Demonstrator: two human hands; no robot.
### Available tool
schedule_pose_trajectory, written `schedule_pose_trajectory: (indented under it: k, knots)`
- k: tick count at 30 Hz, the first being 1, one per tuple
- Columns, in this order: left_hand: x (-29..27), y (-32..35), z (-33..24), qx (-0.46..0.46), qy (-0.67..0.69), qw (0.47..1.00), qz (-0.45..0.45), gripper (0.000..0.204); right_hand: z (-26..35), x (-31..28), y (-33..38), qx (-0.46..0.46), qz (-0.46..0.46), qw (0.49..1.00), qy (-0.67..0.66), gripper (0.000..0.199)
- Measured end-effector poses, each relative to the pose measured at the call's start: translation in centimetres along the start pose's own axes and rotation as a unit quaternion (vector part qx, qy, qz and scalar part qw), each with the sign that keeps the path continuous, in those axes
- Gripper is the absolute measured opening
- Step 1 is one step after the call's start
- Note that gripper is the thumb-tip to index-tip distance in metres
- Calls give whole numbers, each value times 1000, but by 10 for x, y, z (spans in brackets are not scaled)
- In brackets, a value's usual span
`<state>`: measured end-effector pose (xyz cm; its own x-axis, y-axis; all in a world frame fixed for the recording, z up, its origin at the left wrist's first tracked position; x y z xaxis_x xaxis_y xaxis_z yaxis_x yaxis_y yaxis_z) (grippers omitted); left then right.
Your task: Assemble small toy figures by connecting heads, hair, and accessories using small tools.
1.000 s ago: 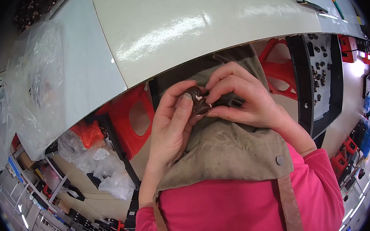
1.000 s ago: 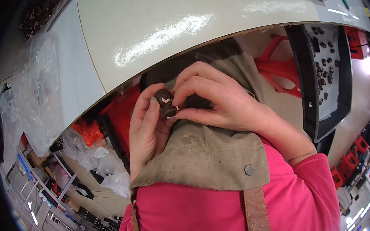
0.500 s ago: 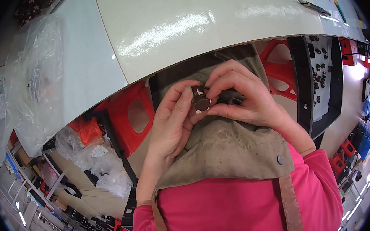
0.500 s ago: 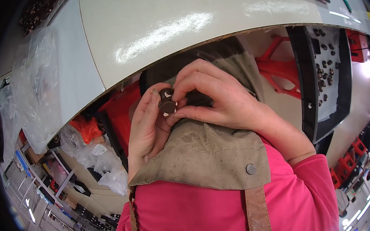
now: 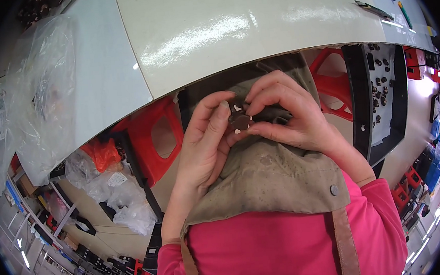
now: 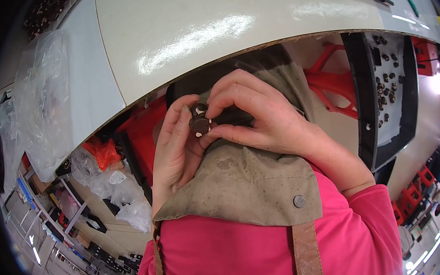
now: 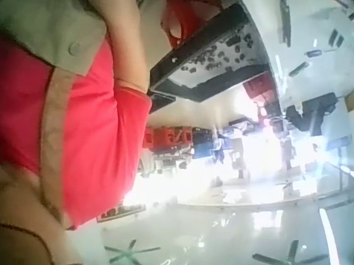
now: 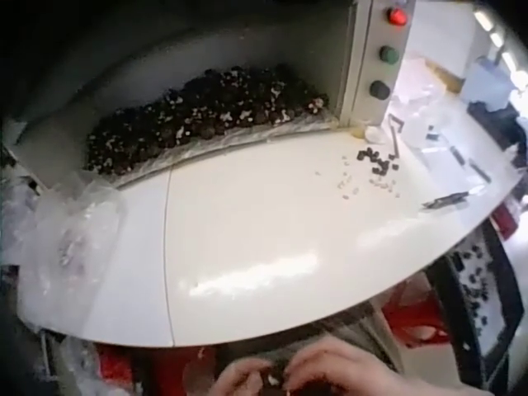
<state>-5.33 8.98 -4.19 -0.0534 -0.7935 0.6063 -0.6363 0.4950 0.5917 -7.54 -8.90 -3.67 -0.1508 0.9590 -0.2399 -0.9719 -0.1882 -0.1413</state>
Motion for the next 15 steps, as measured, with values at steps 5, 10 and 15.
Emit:
schedule_pose_trajectory:
  k: [5,10,15]
  knots:
    - [0,1,-3,-14,17,999,39,39,0,1,1,-15,-15,1000,20,27]
    - [7,4,-4,22,-13,997,75,59,1,-6,0,-20,-5,1000,10,25]
    - [13,6,-4,-9,-10,995,96,67,0,-17,3,28,5,996,-89,19]
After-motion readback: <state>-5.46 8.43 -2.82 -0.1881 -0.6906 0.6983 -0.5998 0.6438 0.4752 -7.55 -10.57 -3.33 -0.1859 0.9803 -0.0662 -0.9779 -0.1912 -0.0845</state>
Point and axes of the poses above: each hand's wrist, its own y-axis away from the middle knuckle, its own x-axis out of the palm, z = x × y, the point moved 1 cm from there along -y, towards the middle knuckle, and after that the axes turned 2 degrees about -y, right-handed, at the moved point
